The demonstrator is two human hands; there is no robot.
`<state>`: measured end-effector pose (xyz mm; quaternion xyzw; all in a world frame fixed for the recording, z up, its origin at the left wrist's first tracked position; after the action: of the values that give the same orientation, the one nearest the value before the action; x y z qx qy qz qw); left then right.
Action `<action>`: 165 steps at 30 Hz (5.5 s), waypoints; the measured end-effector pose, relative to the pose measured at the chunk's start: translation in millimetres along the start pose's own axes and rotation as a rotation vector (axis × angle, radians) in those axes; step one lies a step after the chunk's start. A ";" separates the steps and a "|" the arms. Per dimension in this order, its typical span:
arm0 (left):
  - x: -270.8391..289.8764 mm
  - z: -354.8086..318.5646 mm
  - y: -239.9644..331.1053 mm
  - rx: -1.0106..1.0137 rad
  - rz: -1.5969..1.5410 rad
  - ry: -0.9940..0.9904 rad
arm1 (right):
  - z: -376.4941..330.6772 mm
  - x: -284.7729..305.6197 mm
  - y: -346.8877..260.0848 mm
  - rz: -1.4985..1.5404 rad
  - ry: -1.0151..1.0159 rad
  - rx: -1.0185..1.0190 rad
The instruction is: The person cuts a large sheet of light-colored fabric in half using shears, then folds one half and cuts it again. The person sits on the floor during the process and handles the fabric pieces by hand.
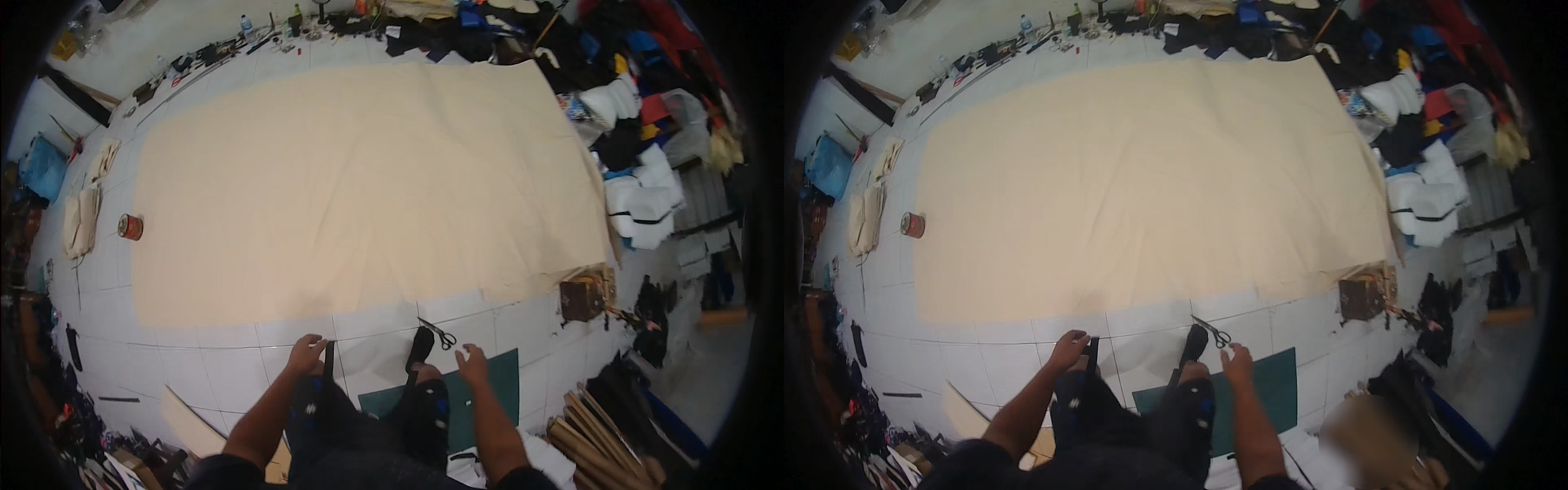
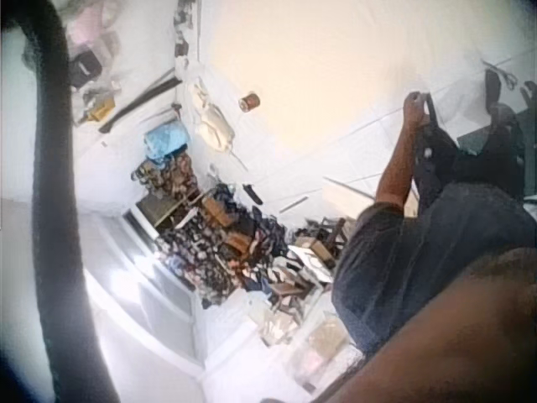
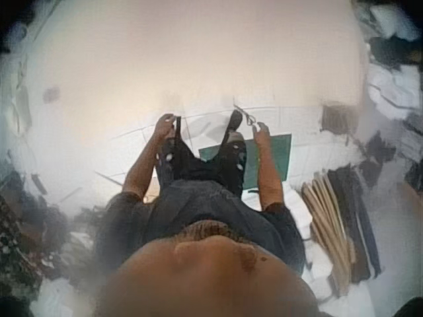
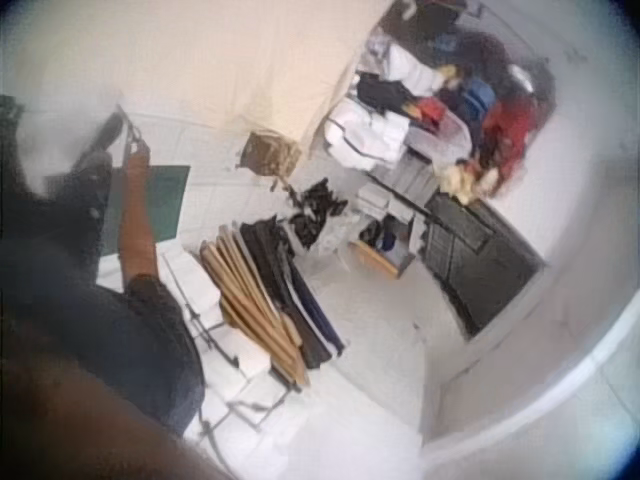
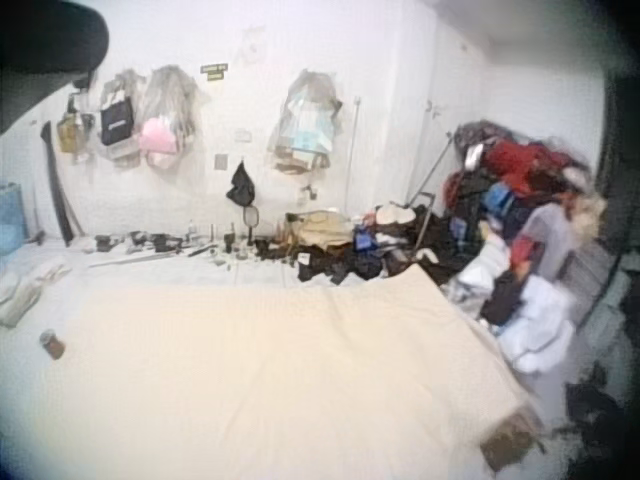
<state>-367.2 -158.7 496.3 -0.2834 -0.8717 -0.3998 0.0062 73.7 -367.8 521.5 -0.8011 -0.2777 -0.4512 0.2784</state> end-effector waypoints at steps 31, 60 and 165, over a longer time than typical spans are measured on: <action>-264.6 387.8 -255.1 -0.059 0.495 0.718 | 700.4 -273.3 -74.4 -0.435 0.358 0.374; -207.1 463.6 -164.5 -0.339 0.208 0.876 | 648.4 -299.4 -123.6 -0.378 0.430 0.699; -382.9 377.7 -209.9 -0.570 0.541 0.281 | 623.5 -316.4 -53.2 -0.270 0.428 0.299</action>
<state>-69.1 -190.5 2.9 -0.4352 -0.6109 -0.6438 0.1512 252.3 42.0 -18.7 -0.5937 -0.3799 -0.5970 0.3832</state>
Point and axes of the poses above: each hand's wrist, its own z-axis towards the middle knuckle, its own x-axis out of the back of the hand, y = z × x, the point moved 7 cm from there along z, towards the middle knuckle, and after that the axes turned 12 degrees about -z, right-handed, at the moved point
